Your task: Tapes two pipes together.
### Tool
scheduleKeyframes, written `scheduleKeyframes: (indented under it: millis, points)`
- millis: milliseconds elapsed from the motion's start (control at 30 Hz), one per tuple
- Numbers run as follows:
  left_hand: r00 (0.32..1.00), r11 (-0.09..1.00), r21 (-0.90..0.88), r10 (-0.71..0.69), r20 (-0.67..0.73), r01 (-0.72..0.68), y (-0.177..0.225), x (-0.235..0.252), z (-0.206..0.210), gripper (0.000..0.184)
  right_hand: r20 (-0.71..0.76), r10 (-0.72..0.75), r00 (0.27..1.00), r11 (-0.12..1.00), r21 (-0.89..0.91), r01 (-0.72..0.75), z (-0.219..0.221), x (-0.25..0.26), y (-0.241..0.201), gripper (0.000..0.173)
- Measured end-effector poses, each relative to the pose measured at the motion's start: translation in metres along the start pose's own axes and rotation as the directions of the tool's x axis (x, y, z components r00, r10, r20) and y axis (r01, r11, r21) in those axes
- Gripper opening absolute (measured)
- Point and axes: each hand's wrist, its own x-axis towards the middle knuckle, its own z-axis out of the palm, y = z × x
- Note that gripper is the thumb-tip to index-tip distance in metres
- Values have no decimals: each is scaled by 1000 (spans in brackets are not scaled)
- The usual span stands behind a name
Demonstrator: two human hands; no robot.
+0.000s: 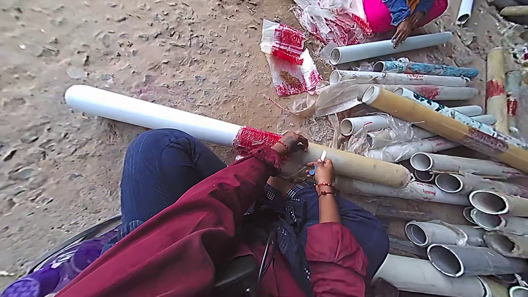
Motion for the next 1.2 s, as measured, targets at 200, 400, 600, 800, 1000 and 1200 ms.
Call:
scheduleKeyframes:
  millis: [200, 400, 600, 800, 1000, 1200]
  points:
    - [1000, 999, 47, -1, -19, 2, 2, 2, 6, 22, -56, 113, 992, 976, 192, -100, 47, -1, 25, 37]
    - [999, 999, 35, 0, -42, 2, 24, -17, 2, 19, -18, 52, 998, 998, 33, -52, 51, -2, 27, 35]
    - [987, 996, 81, -12, -157, 25, 21, -20, 21, 15, -25, 44, 999, 999, 23, -44, 51, -6, 25, 33]
    - [986, 977, 180, -92, -140, 117, 28, -16, 20, 16, 20, 91, 996, 996, 12, -91, 52, -1, 26, 33]
    - [974, 975, 173, -107, -201, 142, 23, -12, 24, 15, 45, 95, 994, 994, -54, -93, 50, 5, 22, 30]
    - [967, 966, 176, -153, -204, 190, 32, -13, 19, 15, 27, 31, 999, 975, -219, -24, 47, -1, 18, 29]
